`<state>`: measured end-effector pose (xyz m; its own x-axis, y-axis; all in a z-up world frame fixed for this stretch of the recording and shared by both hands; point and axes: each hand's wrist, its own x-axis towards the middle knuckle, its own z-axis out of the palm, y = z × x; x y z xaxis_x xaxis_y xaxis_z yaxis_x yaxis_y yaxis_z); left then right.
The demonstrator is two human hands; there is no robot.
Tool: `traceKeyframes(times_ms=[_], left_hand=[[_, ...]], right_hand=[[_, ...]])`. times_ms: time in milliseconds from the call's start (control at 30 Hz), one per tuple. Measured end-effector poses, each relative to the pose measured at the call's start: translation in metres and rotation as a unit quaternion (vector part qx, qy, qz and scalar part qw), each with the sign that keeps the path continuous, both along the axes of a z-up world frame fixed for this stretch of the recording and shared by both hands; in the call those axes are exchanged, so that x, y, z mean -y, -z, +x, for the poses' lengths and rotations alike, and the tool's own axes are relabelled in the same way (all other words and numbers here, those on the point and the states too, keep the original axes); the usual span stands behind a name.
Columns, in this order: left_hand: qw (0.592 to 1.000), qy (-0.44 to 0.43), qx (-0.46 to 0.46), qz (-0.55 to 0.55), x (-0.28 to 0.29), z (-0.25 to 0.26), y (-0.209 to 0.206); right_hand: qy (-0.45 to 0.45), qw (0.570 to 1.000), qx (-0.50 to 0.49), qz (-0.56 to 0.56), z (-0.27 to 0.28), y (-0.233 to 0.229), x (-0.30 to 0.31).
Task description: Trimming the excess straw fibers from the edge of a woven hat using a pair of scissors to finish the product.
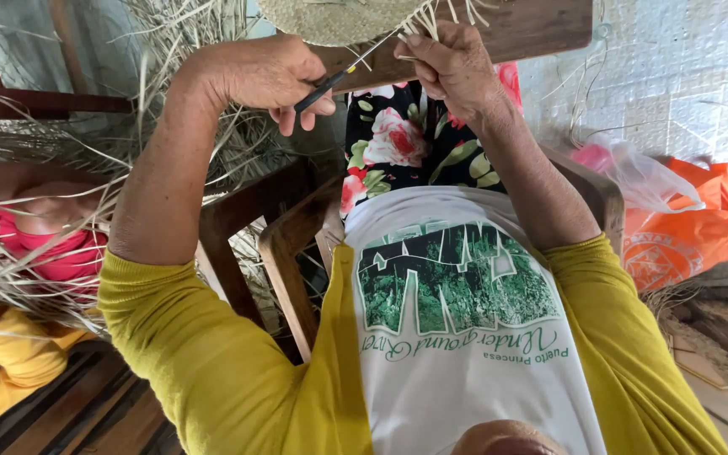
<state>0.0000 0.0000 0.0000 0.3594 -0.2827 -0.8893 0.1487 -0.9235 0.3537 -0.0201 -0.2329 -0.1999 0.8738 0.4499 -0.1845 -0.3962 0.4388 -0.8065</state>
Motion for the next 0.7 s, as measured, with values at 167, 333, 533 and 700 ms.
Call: traceKeyframes(times_ms=[167,333,533,700], left_hand=[[1.0,0.005,0.0,0.002,0.004,0.004,0.003],[0.999,-0.003,0.005,0.032,0.012,0.009,-0.003],[0.999,-0.014,0.015,0.027,0.024,0.009,0.008],[0.997,-0.065,0.01,-0.027,0.009,0.003,0.047]], right_hand=[[-0.003,1.0,-0.004,-0.01,-0.001,-0.002,-0.002],[-0.01,1.0,0.004,-0.006,0.0,0.004,-0.004],[-0.036,0.998,0.042,-0.017,0.0,0.003,0.002],[-0.048,0.997,0.036,-0.047,-0.002,0.006,0.011]])
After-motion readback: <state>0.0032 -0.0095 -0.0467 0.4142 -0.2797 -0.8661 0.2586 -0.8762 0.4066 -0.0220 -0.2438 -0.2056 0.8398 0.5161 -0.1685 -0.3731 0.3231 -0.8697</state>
